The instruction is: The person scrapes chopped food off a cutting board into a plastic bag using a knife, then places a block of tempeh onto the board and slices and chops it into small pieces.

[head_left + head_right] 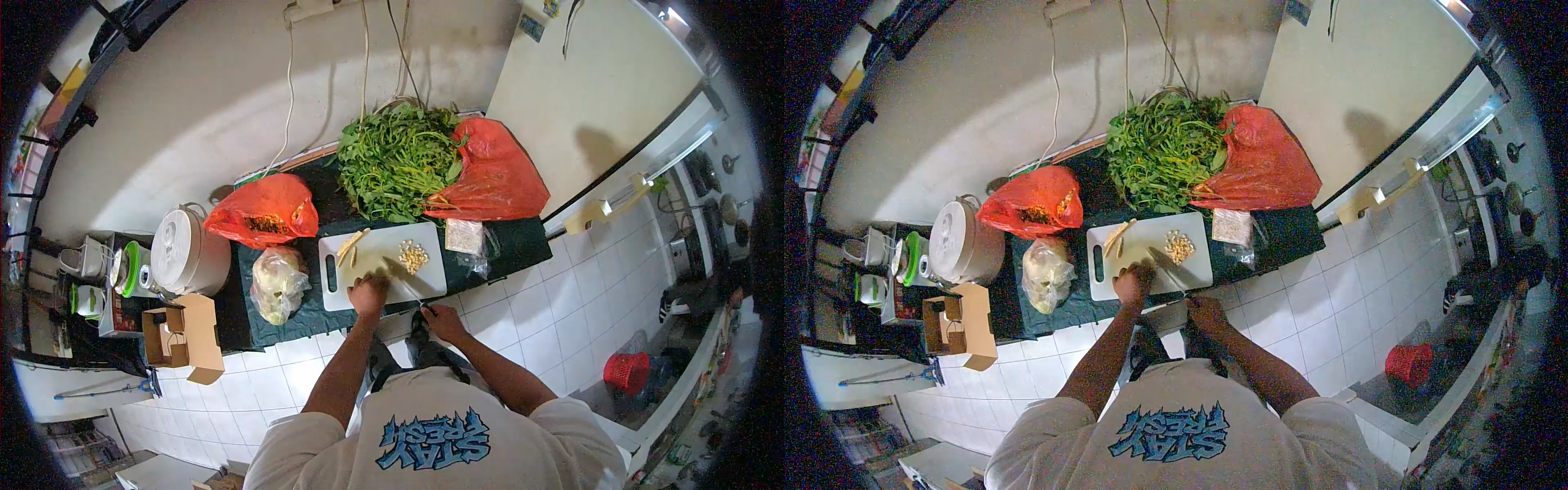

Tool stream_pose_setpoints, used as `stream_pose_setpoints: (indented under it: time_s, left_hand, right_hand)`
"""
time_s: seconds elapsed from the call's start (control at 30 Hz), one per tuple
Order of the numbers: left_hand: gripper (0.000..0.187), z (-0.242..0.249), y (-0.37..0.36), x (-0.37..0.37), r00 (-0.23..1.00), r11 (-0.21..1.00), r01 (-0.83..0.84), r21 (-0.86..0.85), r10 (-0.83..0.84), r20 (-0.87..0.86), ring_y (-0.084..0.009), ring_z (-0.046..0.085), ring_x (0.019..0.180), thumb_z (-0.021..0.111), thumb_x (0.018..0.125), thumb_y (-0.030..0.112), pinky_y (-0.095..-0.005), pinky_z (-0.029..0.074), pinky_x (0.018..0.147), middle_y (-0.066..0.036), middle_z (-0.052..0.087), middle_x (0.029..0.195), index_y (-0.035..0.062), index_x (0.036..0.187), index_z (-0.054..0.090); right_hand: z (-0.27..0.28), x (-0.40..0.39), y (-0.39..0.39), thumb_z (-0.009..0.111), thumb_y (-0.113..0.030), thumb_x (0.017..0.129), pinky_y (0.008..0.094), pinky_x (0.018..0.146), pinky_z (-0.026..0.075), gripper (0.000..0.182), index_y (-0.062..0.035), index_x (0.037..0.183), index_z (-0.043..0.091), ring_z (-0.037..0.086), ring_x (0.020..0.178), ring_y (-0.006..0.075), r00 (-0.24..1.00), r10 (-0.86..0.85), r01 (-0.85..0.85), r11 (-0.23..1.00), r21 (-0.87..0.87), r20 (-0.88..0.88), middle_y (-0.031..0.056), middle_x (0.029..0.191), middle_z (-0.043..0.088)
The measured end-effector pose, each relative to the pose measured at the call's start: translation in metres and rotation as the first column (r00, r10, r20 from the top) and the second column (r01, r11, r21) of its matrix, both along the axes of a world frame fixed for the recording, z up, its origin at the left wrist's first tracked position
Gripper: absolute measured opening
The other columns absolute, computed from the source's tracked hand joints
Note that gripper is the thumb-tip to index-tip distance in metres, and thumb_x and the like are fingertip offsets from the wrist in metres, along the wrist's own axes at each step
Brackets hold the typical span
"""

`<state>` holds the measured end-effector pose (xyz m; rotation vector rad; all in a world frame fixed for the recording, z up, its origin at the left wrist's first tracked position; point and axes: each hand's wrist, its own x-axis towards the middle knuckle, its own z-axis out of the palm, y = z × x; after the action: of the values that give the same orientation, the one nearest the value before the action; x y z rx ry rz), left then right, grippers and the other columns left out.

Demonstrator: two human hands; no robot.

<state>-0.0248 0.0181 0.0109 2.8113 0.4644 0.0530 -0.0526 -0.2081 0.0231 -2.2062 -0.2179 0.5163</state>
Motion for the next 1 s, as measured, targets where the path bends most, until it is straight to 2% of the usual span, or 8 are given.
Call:
stream_pose_setpoints:
  time_s: [0.13, 0.2, 0.4, 0.53, 0.63, 0.7, 0.9, 1.0]
  left_hand:
    - [0.023, -0.008, 0.001, -0.002, 1.0, 0.999, 0.002, 0.047, 0.0, -0.026, -0.0229, 0.061, 0.089, 0.064, 0.08, 0.042, -0.0471, 0.044, 0.072, 0.001, 0.065, 0.089, 0.0202, 0.083, 0.07]
    - [0.024, -0.012, 0.001, -0.003, 0.999, 0.999, -0.033, 0.002, 0.033, 0.042, -0.0231, 0.062, 0.088, 0.064, 0.079, 0.043, -0.0466, 0.044, 0.071, 0.001, 0.065, 0.09, 0.0203, 0.082, 0.07]
    - [0.019, -0.008, 0.001, -0.003, 0.998, 0.998, 0.007, 0.055, -0.01, 0.064, -0.0213, 0.063, 0.086, 0.066, 0.077, 0.041, -0.0449, 0.043, 0.072, 0.003, 0.066, 0.09, 0.0257, 0.085, 0.074]
    - [0.016, 0.003, 0.0, -0.004, 0.999, 1.0, -0.017, 0.017, 0.016, 0.046, -0.0208, 0.062, 0.086, 0.067, 0.076, 0.039, -0.0441, 0.043, 0.073, 0.003, 0.066, 0.088, 0.0283, 0.086, 0.075]
    - [0.015, 0.008, -0.005, -0.004, 0.996, 0.996, -0.088, 0.006, 0.088, -0.025, -0.021, 0.062, 0.086, 0.067, 0.076, 0.038, -0.0439, 0.042, 0.074, 0.004, 0.067, 0.087, 0.028, 0.085, 0.074]
    - [0.015, 0.002, -0.003, -0.003, 0.996, 0.996, -0.081, 0.033, 0.082, -0.021, -0.0206, 0.062, 0.087, 0.066, 0.077, 0.036, -0.0441, 0.042, 0.076, 0.005, 0.067, 0.088, 0.027, 0.085, 0.074]
    - [0.019, -0.008, 0.002, -0.008, 0.994, 0.998, 0.012, 0.061, -0.019, 0.109, -0.0219, 0.062, 0.085, 0.068, 0.076, 0.039, -0.0447, 0.042, 0.076, 0.004, 0.067, 0.089, 0.0221, 0.084, 0.073]
    - [0.023, -0.001, 0.004, -0.008, 1.0, 1.0, -0.015, -0.008, 0.015, -0.006, -0.0222, 0.062, 0.09, 0.068, 0.077, 0.041, -0.0453, 0.042, 0.076, 0.004, 0.067, 0.092, 0.0205, 0.085, 0.073]
  right_hand:
    - [0.01, -0.005, -0.005, 0.052, -0.045, 0.094, 0.044, 0.068, 0.047, 0.049, 0.0013, 0.082, 0.062, 0.06, 0.07, 0.0399, 0.998, 0.039, -0.037, 0.998, 0.044, -0.056, 0.0219, 0.073, 0.062]
    - [0.011, -0.008, -0.007, 0.051, -0.042, 0.095, 0.0447, 0.068, 0.047, 0.046, 0.001, 0.082, 0.062, 0.06, 0.07, 0.0405, 0.994, 0.082, -0.081, 0.996, -0.022, 0.065, 0.022, 0.074, 0.062]
    - [-0.003, -0.002, -0.001, 0.051, -0.042, 0.094, 0.0465, 0.07, 0.047, 0.044, -0.0008, 0.086, 0.063, 0.061, 0.076, 0.0407, 0.996, 0.079, -0.075, 0.992, -0.105, 0.036, 0.022, 0.078, 0.063]
    - [-0.012, -0.01, -0.001, 0.05, -0.046, 0.094, 0.0468, 0.071, 0.047, 0.049, 0.0001, 0.086, 0.063, 0.062, 0.078, 0.041, 0.994, 0.058, -0.057, 0.998, -0.022, 0.091, 0.0231, 0.079, 0.063]
    - [-0.009, -0.014, -0.007, 0.05, -0.048, 0.094, 0.047, 0.07, 0.047, 0.051, 0.0003, 0.086, 0.064, 0.062, 0.077, 0.0411, 0.996, 0.029, -0.032, 0.999, -0.035, -0.087, 0.0231, 0.078, 0.063]
    - [-0.007, -0.011, -0.004, 0.05, -0.048, 0.094, 0.0467, 0.069, 0.047, 0.051, 0.0001, 0.085, 0.064, 0.062, 0.073, 0.04, 0.997, 0.054, -0.048, 0.993, -0.107, 0.054, 0.022, 0.074, 0.063]
    - [-0.013, -0.011, -0.002, 0.05, -0.049, 0.093, 0.0468, 0.068, 0.047, 0.051, -0.0003, 0.085, 0.064, 0.062, 0.07, 0.0386, 0.999, 0.039, -0.038, 0.997, -0.072, 0.02, 0.0209, 0.07, 0.061]
    - [-0.007, -0.018, -0.006, 0.051, -0.047, 0.094, 0.0447, 0.067, 0.047, 0.049, -0.001, 0.085, 0.064, 0.062, 0.068, 0.034, 0.992, 0.12, -0.116, 0.989, -0.088, 0.044, 0.0198, 0.07, 0.061]
